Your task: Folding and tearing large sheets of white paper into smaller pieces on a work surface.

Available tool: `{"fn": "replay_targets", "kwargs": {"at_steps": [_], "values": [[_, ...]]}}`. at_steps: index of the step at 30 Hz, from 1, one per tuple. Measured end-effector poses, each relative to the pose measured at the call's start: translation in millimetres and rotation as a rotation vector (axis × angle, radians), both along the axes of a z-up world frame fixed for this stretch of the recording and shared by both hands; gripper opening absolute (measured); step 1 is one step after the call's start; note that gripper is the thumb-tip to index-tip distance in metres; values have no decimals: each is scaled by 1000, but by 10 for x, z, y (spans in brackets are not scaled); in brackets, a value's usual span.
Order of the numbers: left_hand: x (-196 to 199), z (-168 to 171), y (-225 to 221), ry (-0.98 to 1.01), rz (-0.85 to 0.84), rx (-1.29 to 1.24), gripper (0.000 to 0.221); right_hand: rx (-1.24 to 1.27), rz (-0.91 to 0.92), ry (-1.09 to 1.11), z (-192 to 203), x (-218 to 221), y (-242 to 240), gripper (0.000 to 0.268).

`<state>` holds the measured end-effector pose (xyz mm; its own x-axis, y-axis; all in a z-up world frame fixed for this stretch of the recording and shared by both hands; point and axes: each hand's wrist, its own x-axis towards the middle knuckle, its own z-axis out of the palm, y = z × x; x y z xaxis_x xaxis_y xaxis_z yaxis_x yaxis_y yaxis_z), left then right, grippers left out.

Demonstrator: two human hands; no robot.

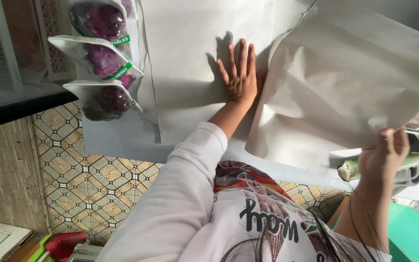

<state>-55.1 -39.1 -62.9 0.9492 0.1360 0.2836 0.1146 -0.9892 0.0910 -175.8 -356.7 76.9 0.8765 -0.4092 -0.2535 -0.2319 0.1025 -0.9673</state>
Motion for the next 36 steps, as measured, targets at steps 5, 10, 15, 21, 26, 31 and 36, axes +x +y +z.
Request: {"fn": "replay_targets", "kwargs": {"at_steps": [5,10,15,21,26,31,36], "values": [[-2,-358,22,-277,98,269,79,-535,-237,38,-445,-48,53,30],[-94,68,34,243,-3,62,82,-1299,-238,71,-438,70,-547,51],[-119,230,124,340,-83,-33,89,-1319,-13,-4,-266,178,-713,37],[-98,184,257,248,-163,12,90,-1223,-68,70,-363,163,-808,32],[-83,256,258,333,-161,-18,88,-1195,-74,67,-307,172,-769,42],[-94,236,265,290,-177,-22,85,-1125,-98,142,-328,109,-882,44],[-100,219,215,371,-148,-16,89,-383,342,-251,732,357,275,78]]}}
